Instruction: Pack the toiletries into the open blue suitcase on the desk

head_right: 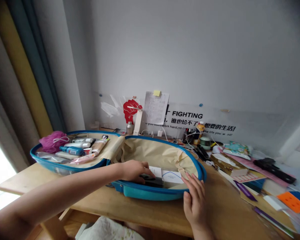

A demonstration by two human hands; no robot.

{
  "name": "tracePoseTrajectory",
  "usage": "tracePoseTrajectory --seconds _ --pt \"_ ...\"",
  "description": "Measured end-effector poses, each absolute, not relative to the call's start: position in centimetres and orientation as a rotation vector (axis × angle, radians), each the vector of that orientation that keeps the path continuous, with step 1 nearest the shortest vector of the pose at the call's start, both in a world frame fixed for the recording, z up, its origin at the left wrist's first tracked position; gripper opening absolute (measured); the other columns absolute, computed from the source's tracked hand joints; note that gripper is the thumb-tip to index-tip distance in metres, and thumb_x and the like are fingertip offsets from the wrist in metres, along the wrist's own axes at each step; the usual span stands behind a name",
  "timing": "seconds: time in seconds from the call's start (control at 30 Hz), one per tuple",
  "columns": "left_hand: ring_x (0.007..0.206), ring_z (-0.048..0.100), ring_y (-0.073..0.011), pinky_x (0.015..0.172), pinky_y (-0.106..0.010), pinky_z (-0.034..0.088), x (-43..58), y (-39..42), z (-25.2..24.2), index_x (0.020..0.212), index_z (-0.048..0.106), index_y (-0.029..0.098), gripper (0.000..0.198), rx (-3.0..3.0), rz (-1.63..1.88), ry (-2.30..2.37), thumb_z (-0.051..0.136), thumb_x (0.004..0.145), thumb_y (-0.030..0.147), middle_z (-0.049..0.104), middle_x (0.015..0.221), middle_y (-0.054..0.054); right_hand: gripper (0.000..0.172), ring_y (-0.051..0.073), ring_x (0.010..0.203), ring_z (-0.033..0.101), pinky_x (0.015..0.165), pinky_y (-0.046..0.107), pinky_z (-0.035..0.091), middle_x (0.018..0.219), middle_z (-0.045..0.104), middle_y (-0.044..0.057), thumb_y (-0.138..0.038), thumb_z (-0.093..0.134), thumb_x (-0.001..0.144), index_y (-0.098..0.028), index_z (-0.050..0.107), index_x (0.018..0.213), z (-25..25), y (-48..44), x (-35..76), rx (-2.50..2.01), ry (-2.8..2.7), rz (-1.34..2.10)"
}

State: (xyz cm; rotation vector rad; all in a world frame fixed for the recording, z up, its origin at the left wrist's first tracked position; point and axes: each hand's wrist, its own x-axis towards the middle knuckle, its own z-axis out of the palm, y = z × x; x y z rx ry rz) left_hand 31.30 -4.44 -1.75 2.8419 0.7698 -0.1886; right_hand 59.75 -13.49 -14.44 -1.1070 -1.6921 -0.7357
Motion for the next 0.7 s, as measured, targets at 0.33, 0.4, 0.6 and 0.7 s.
tracePoseTrajectory --seconds 0.33,0.4,0.6,0.7 --pt "0.112 0.062 -0.0246 0.088 -0.03 0.047 31.6 -4.3 -1.9 0.131 0.061 0.039 0.042 2.863 -0.299 0.725 0.06 0.09 0.034 0.059 0.132 -0.003 0.038 0.028 0.125 0.055 0.109 0.05 0.037 0.124 0.066 0.011 -0.032 0.034 0.099 -0.023 0.06 0.125 -14.4 -13.4 59.7 -1.099 -1.683 -0.723" --pt "0.11 0.063 -0.0247 0.086 -0.029 0.047 31.7 -4.3 -1.9 0.13 0.062 0.038 0.04 2.872 -0.31 0.723 0.059 0.09 0.034 0.06 0.131 -0.003 0.039 0.028 0.125 0.055 0.109 0.051 0.037 0.125 0.065 0.011 -0.032 0.032 0.099 -0.023 0.06 0.125 -14.5 -13.4 59.8 -1.12 -1.689 -0.731" --pt "0.11 0.064 -0.0236 0.081 -0.027 0.049 31.6 -4.5 -1.9 0.127 0.063 0.04 0.037 2.91 -0.238 0.779 0.06 0.089 0.039 0.062 0.132 -0.001 0.039 0.028 0.126 0.055 0.108 0.05 0.038 0.125 0.065 0.012 -0.032 0.031 0.099 -0.022 0.059 0.126 -14.5 -13.5 59.9 -1.132 -1.7 -0.758" --pt "0.111 0.064 -0.0239 0.082 -0.028 0.049 30.7 -4.2 -0.9 0.129 0.062 0.037 0.036 2.959 0.012 0.908 0.05 0.095 0.038 0.067 0.126 -0.003 0.039 0.028 0.126 0.055 0.108 0.051 0.037 0.125 0.065 0.012 -0.03 0.031 0.099 -0.021 0.058 0.126 -14.4 -13.5 59.9 -1.127 -1.709 -0.778"
